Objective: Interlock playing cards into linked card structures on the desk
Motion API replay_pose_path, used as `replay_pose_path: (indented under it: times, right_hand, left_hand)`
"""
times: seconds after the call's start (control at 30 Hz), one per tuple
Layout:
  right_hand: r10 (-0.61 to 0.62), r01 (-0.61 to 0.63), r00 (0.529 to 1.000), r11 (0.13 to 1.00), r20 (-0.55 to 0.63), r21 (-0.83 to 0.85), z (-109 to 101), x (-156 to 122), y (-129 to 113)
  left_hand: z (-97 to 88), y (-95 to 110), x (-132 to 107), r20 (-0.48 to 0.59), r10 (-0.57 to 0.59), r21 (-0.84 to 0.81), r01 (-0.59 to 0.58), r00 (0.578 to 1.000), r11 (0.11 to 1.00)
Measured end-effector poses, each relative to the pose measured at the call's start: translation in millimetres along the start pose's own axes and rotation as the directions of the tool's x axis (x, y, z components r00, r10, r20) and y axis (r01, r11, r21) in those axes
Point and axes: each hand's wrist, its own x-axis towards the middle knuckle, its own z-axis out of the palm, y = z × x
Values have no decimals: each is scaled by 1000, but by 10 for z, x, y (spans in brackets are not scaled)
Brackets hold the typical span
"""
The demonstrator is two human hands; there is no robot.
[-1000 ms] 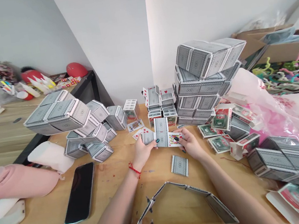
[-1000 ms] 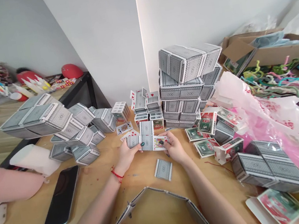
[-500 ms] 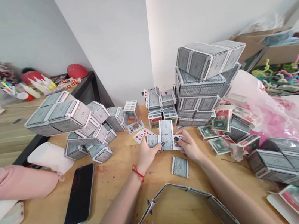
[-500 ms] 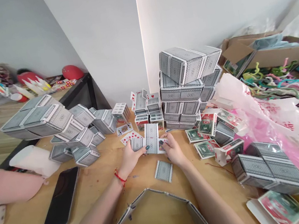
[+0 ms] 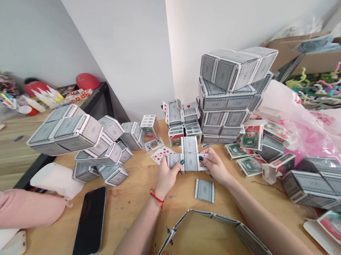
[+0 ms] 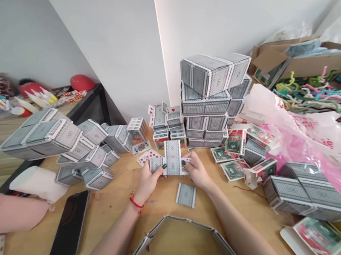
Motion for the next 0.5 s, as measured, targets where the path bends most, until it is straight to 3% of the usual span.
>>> replay_pose_path:
  times: [0.27, 0.5]
  right_hand:
    - [-12, 10, 1000, 998, -20, -69, 27, -30, -19]
    - [38, -35, 999, 992, 31, -118, 16, -2, 46]
  left_hand:
    - [2, -53, 8, 26, 6, 69, -8, 1000, 998]
    - [4, -74, -6, -28, 70, 195, -63, 997, 979]
